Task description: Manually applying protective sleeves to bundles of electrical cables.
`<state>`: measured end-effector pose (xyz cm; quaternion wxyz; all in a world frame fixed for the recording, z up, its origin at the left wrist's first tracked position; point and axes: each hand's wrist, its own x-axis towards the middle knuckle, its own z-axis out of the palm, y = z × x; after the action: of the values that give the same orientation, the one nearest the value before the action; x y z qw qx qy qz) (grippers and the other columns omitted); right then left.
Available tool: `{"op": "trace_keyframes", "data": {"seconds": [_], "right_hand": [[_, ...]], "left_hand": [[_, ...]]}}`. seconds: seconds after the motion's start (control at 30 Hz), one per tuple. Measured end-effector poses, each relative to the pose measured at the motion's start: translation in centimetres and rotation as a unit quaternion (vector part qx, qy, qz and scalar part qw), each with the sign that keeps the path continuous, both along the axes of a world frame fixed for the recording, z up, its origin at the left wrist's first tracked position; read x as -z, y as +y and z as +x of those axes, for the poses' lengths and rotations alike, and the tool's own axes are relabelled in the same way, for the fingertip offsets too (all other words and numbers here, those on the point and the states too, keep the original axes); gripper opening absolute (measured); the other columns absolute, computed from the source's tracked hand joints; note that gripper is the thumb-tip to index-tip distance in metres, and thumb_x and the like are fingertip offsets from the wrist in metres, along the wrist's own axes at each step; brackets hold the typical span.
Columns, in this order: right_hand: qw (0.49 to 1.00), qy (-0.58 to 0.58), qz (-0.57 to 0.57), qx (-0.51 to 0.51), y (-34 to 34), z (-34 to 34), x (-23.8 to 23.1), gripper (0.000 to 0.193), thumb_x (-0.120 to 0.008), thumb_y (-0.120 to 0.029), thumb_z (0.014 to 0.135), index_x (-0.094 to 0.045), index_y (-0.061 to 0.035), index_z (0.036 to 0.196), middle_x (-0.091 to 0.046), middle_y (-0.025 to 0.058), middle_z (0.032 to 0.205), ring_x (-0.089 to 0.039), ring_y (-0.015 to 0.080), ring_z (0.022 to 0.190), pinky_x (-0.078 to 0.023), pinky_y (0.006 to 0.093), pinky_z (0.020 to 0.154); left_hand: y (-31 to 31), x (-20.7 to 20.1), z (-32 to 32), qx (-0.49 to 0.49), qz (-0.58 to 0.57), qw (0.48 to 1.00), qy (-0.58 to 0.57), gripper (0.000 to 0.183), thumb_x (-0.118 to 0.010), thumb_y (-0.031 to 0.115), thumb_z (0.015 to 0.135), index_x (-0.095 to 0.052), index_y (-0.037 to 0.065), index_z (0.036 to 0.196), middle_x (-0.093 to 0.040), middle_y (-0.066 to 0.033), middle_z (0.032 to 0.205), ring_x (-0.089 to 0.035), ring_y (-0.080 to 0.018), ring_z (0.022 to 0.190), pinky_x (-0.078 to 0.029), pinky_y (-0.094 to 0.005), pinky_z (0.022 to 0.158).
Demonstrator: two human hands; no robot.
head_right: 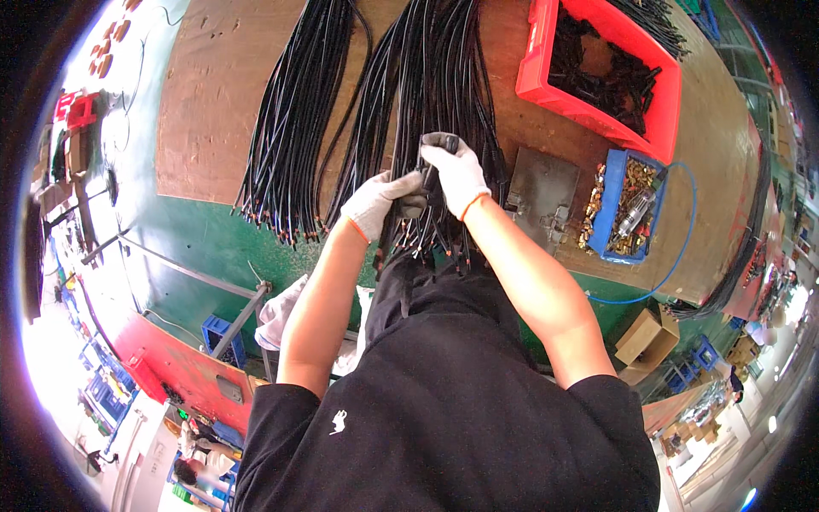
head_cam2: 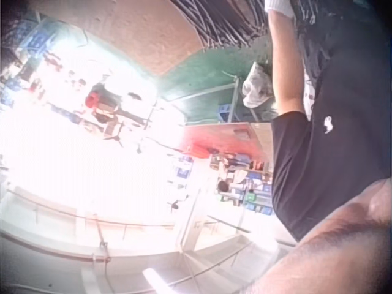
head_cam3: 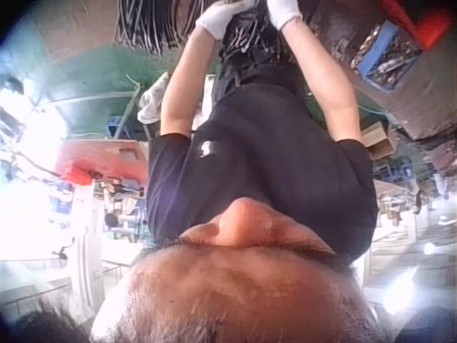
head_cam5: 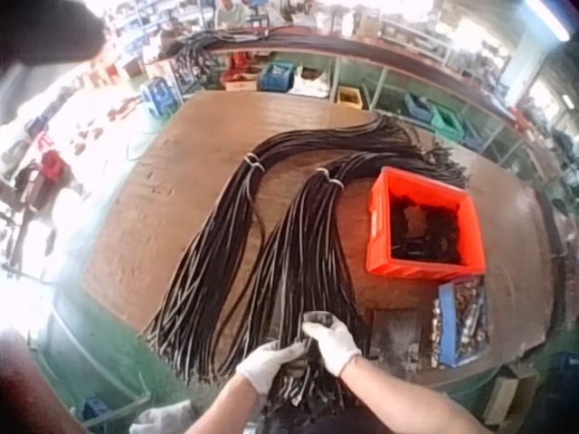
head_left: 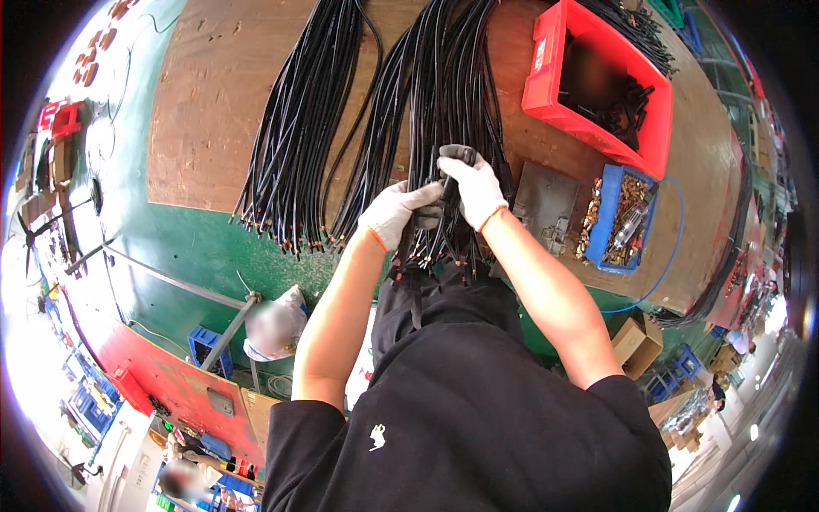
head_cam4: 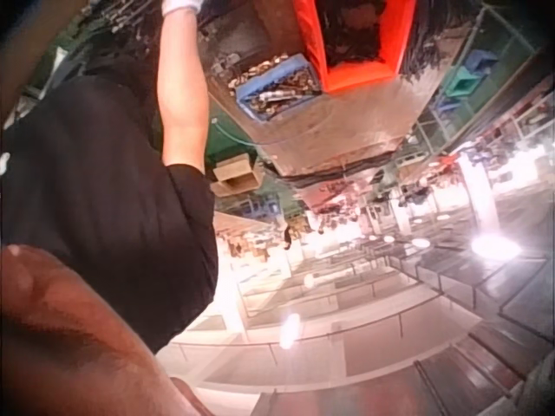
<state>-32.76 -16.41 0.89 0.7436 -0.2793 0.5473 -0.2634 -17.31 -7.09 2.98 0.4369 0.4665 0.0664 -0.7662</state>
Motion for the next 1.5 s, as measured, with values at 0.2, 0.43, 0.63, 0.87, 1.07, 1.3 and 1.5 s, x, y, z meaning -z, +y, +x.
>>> {"op": "trace_keyframes", "data": {"seconds": [0.2,0.43,0.63,0.87,1.07,1.3,1.5], "right_hand": [[0.987,0.083,-0.076,-0.117,1.6,-1.1,-1.3,0.021,-0.076,-0.019,0.096,-0.077,-0.0058,0.111,-0.074,-0.0005,0.094,-0.065,0.0098,0.087,-0.053,0.0285,0.083],[0.894,0.085,-0.146,-0.416,1.1,-3.8,-4.1,0.035,-0.079,-0.027,0.096,-0.075,-0.0036,0.121,-0.07,-0.0027,0.093,-0.056,0.0054,0.075,-0.048,0.0254,0.067],[0.933,0.147,0.046,-0.326,2.0,-6.4,-3.1,0.044,-0.082,-0.028,0.091,-0.074,-0.0004,0.125,-0.077,0.0075,0.112,-0.068,0.0151,0.105,-0.051,0.0329,0.098],[0.906,0.148,-0.009,-0.397,4.0,-11.2,-7.2,0.056,-0.087,-0.027,0.088,-0.07,0.0028,0.132,-0.078,0.0073,0.113,-0.067,0.0109,0.101,-0.054,0.0309,0.096],[0.897,0.138,-0.049,-0.418,6.2,-15.8,-7.3,0.054,-0.086,-0.026,0.086,-0.072,0.002,0.129,-0.079,0.0114,0.113,-0.07,0.0132,0.101,-0.054,0.0307,0.096],[0.895,0.134,-0.05,-0.422,6.5,-18.4,-7.7,0.052,-0.085,-0.027,0.086,-0.073,0.0007,0.128,-0.079,0.0086,0.109,-0.068,0.0124,0.096,-0.054,0.0298,0.092],[0.899,0.132,-0.021,-0.416,6.3,-18.7,-8.4,0.045,-0.083,-0.027,0.088,-0.075,0.0005,0.123,-0.078,0.007,0.1,-0.068,0.0112,0.09,-0.054,0.0305,0.088]], "left_hand": [[-0.4,-0.8,-0.4,0.061,0.007,0.993,-0.104,0.024,-0.083,0.009,0.086,-0.069,0.004,0.106,-0.071,-0.0055,0.088,-0.068,-0.0141,0.069,-0.057,-0.0279,0.06],[-0.5,-2.0,0.7,0.105,0.021,0.983,-0.15,0.025,-0.083,0.018,0.087,-0.07,0.004,0.103,-0.071,-0.0037,0.087,-0.063,-0.0105,0.062,-0.053,-0.0255,0.055],[-0.7,-1.1,-0.1,0.052,0.056,0.993,-0.088,0.024,-0.072,0.018,0.096,-0.072,-0.001,0.111,-0.075,-0.0086,0.095,-0.071,-0.0163,0.074,-0.06,-0.0315,0.07],[-1.1,-0.8,-1.4,0.094,0.016,0.99,-0.102,0.022,-0.077,0.012,0.093,-0.072,0.003,0.112,-0.076,-0.0073,0.097,-0.073,-0.0159,0.077,-0.061,-0.0313,0.07],[-0.9,-0.2,-5.1,-0.001,-0.01,0.993,-0.119,0.013,-0.074,0.012,0.096,-0.068,0.006,0.106,-0.072,-0.0044,0.092,-0.066,-0.0128,0.073,-0.06,-0.0296,0.069],[-1.3,-0.5,-7.2,-0.025,-0.003,0.983,-0.18,0.009,-0.07,0.009,0.099,-0.067,0.005,0.106,-0.071,-0.0047,0.092,-0.067,-0.0133,0.075,-0.062,-0.0313,0.07],[-1.2,-0.4,-7.7,-0.033,-0.017,0.98,-0.195,0.009,-0.07,0.007,0.098,-0.067,0.005,0.107,-0.07,-0.0045,0.092,-0.066,-0.0134,0.073,-0.061,-0.0308,0.068]]}}
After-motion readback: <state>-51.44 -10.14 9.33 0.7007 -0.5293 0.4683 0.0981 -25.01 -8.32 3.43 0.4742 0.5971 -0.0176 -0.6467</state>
